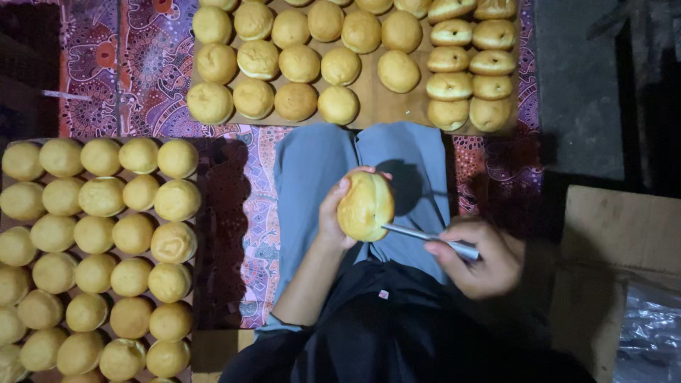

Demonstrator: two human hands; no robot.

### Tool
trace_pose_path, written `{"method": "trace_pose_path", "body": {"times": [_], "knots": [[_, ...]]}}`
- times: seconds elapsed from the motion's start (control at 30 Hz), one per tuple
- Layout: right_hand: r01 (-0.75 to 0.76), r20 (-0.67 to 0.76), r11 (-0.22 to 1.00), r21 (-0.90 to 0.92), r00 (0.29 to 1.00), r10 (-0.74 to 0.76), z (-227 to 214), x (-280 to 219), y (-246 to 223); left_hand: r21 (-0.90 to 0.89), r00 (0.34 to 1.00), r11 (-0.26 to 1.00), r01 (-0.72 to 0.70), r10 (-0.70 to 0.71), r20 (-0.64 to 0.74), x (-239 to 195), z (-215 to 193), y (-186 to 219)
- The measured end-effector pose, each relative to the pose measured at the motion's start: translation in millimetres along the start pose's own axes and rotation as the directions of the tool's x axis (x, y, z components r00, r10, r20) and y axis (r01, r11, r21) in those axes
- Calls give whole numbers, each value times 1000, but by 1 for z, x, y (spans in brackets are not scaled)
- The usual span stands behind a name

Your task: The person sits on the floor and repeatedly picks up small round buns from a tray. Using a metal skewer, the person pokes a hole in each bun and places it back on the tray.

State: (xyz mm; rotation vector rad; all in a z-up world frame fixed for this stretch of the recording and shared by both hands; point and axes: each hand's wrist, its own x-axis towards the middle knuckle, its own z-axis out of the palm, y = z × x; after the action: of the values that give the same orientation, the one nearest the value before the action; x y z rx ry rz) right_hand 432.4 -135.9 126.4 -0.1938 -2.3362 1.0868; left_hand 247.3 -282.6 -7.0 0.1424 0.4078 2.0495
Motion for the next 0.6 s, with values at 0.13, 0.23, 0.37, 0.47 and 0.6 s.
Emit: {"method": "trace_pose_path", "body": {"times": [0.13, 0.23, 0.37, 0.47, 0.6], "knots": [[36, 11, 999, 23, 999, -36, 11, 19, -22, 40, 999, 998, -37, 37, 8, -7, 11, 4], [29, 41, 999, -36, 999, -28, 13, 22, -31, 106, 996, 990, -88, 89, -2, -13, 20, 7], [3, 96, 996, -88, 995, 5, 17, 26, -37, 217, 985, 962, -166, 173, -16, -19, 31, 11], [90, 187, 984, -153, 981, -60, 34, 35, -33, 298, 975, 932, -206, 221, -16, -23, 39, 6], [176, 217, 974, -144, 966, -143, 35, 37, -26, 305, 977, 930, -204, 214, -1, -23, 43, 5]]}}
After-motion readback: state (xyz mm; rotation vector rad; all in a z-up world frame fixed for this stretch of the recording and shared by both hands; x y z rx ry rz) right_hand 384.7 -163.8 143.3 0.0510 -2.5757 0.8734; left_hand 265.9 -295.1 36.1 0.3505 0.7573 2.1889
